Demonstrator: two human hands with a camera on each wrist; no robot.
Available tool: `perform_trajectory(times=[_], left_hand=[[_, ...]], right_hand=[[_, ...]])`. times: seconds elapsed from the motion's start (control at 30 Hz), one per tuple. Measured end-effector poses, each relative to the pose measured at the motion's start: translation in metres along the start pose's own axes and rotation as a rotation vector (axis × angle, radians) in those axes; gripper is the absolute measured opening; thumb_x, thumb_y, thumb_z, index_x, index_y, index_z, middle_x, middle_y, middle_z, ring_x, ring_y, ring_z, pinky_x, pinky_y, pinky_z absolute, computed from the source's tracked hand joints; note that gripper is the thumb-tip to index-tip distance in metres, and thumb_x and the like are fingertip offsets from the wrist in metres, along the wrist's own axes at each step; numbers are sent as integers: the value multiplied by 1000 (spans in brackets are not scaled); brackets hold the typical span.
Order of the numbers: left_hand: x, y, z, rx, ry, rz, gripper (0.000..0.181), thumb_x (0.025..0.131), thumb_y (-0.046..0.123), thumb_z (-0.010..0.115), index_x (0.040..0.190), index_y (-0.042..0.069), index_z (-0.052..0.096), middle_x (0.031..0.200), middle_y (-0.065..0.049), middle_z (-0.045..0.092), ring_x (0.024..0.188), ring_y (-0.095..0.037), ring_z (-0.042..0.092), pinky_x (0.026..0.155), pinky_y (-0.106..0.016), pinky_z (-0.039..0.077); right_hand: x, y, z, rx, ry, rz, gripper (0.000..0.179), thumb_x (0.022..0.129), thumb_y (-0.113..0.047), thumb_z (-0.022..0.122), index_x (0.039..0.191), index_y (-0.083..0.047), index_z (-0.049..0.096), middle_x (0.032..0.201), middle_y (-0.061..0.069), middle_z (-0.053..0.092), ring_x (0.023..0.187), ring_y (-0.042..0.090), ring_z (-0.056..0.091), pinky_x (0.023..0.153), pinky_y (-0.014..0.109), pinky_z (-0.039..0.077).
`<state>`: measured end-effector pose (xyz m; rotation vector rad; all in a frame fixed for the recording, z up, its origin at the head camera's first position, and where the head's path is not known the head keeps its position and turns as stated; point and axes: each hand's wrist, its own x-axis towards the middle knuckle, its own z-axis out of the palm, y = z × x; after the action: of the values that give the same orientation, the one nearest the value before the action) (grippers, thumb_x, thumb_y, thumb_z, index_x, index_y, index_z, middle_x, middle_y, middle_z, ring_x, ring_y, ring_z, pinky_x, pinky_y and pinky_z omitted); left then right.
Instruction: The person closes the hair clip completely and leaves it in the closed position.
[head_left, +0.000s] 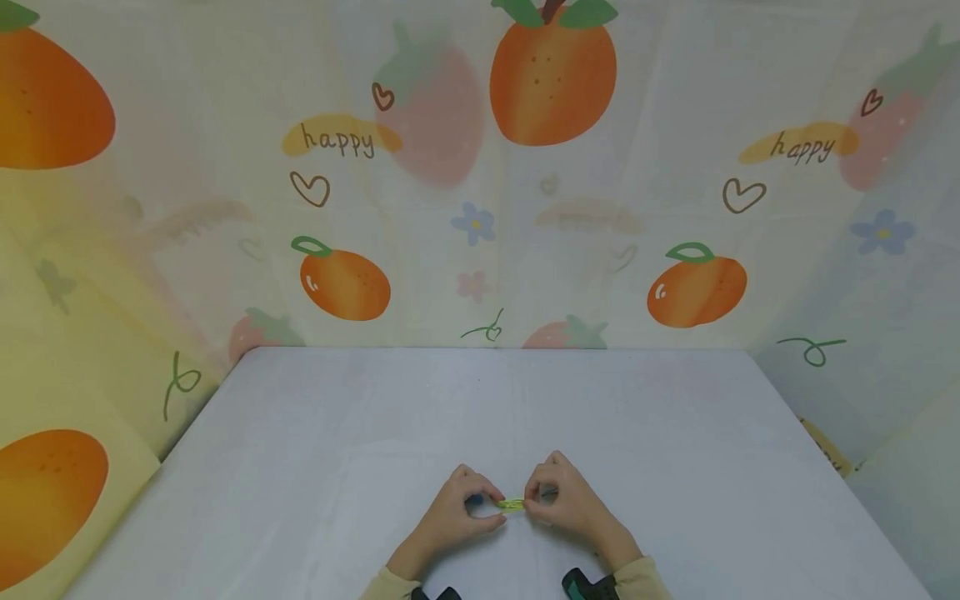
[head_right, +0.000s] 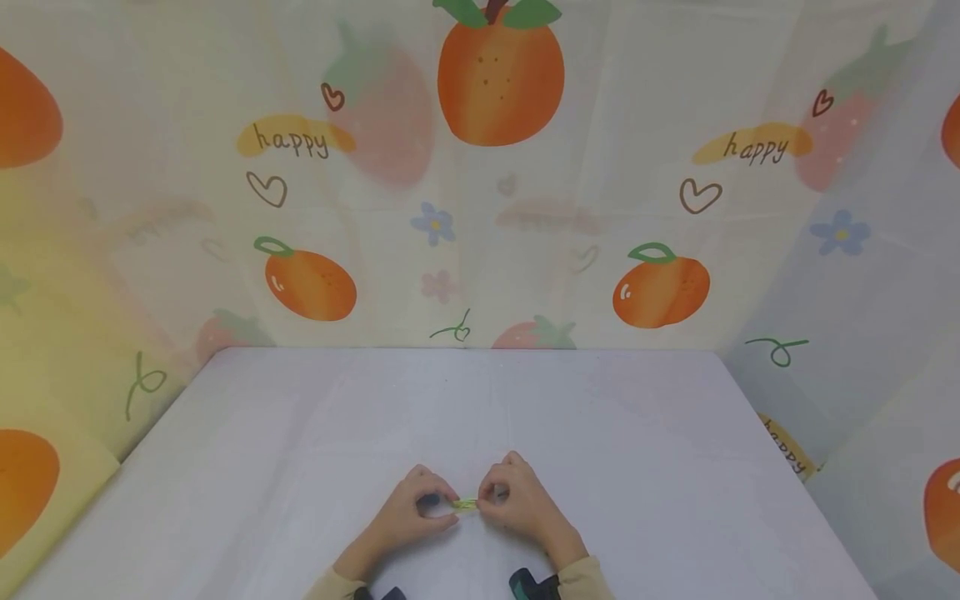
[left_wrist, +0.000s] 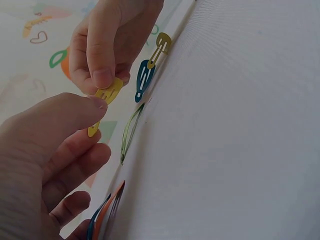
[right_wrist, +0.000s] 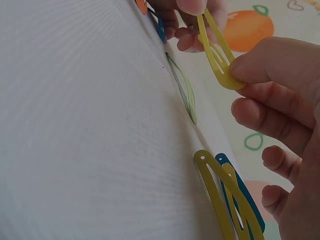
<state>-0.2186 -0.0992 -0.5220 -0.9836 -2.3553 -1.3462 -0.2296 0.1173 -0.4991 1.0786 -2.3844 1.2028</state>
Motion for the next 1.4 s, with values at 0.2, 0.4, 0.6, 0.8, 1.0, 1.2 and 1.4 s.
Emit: perform_trajectory(times=[0.2, 0.4, 0.6, 0.8, 1.0, 1.2, 1.4], left_hand=[[0, 1, 0, -3, -9, -17, 19, 67, 19, 78, 82, 18, 67, 80, 15, 57, 74, -8, 42, 65, -20, 37], [1, 3, 0, -10, -13, -25, 17, 68, 18, 78, 82, 17, 67, 80, 14, 57, 73, -9, 42, 65, -21, 37], [1, 3, 0, -3, -14, -22, 16, 69, 17, 77, 82, 16, 67, 79, 13, 57, 74, -10, 42, 64, -22, 37], [2, 3, -1, 3, -20, -32, 16, 69, 18, 77, 81, 17, 67, 79, 15, 57, 73, -10, 43, 65, -21, 37], [2, 3, -2, 5, -14, -28, 16, 68, 17, 77, 81, 17, 68, 78, 14, 58, 73, -11, 43, 65, -21, 37], [1, 1, -2, 16, 7, -38, 15, 68, 17, 77, 80, 18, 68, 79, 14, 55, 73, -8, 43, 65, -22, 38], [0, 3, 0, 15, 22, -66, 15, 68, 18, 77, 79, 18, 68, 80, 14, 52, 73, -6, 43, 64, -22, 39]], right_hand=[[-1, -1, 0, 4, -13, 44, 21, 67, -4, 71, 67, -22, 60, 66, -18, 51, 68, 7, 38, 61, 23, 35], [-3, -2, 0, 21, -21, 78, 20, 68, -4, 71, 69, -21, 62, 69, -17, 53, 69, 8, 38, 62, 24, 36], [-3, -3, -1, 29, -28, 74, 18, 68, -4, 71, 68, -21, 63, 67, -17, 52, 68, 7, 38, 61, 23, 36], [-4, -3, 0, 30, -27, 67, 18, 68, -4, 69, 66, -21, 63, 66, -20, 52, 67, 8, 37, 60, 22, 35], [-4, -1, 1, 31, -20, 69, 19, 68, -4, 69, 67, -22, 63, 66, -19, 51, 68, 7, 37, 61, 22, 35], [-2, 0, 1, 10, -12, 34, 19, 68, -4, 70, 67, -22, 63, 66, -19, 51, 67, 5, 35, 60, 20, 33], [-2, 1, 0, -17, -15, 24, 18, 69, -5, 70, 67, -21, 63, 67, -19, 52, 68, 4, 36, 60, 20, 33]])
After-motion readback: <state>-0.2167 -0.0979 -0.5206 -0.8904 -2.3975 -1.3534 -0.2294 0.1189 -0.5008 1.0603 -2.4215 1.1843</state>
